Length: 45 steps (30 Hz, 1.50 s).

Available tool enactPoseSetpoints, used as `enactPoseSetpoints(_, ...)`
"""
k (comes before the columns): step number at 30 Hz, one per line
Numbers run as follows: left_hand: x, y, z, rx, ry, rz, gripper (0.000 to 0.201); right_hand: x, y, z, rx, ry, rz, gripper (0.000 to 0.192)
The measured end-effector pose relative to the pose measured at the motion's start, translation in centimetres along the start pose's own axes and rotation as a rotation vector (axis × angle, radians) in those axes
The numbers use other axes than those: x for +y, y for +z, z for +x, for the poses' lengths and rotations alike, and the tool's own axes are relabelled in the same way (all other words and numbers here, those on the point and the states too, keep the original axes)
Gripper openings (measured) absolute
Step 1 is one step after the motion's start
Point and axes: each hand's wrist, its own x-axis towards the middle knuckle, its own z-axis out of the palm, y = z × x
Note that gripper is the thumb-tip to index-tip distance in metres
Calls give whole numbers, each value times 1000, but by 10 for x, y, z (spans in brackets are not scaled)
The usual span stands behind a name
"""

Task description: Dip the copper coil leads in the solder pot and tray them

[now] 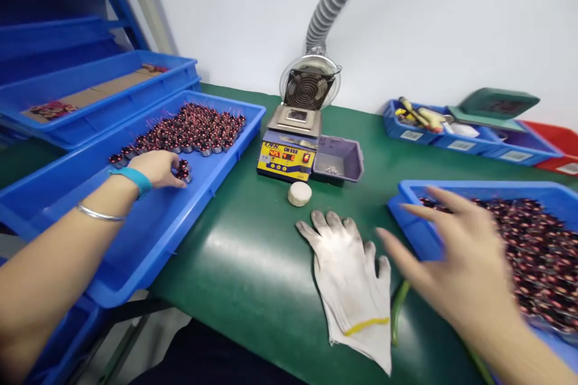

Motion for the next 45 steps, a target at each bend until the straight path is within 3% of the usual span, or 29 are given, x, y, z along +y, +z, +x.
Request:
enactPoseSetpoints(7,3,13,3,58,36,-106,21,-83,58,30,-84,-203,297,29)
enactPoseSetpoints(12,1,8,2,84,-18,-160,24,-116,79,36,-114,-230,578,29)
enactPoseSetpoints(14,7,-4,-5,127,-59,-318,29,-125,86,40,-101,-233,665,30)
enactPoseSetpoints(16,26,-15,-18,143,-42,-677,35,-132,93,45,-55,-211,731,34)
enactPoseSetpoints(19,71,-22,-41,92,126,-1167,38,-137,103,53,37,-121,788,48)
enactPoseSetpoints(22,113,-14,-56,101,188,-1300,35,-133,111,57,58,-3,822,37)
enactPoseSetpoints(24,127,-6,-59,84,193,-1303,38,-126,115,55,-6,110,933,27)
enactPoseSetpoints(30,123,4,-54,-195,250,-1468,42,-105,121,49,-362,424,1701,39)
enactPoseSetpoints(36,123,7,-57,-236,245,-1590,31,-105,118,46,-518,493,1872,41)
enactPoseSetpoints(40,122,4,-57,-106,247,-1593,30,-108,114,42,-629,454,1874,38)
enactPoseSetpoints(45,114,-9,-46,410,131,-1816,29,-112,111,40,-719,451,1852,39)
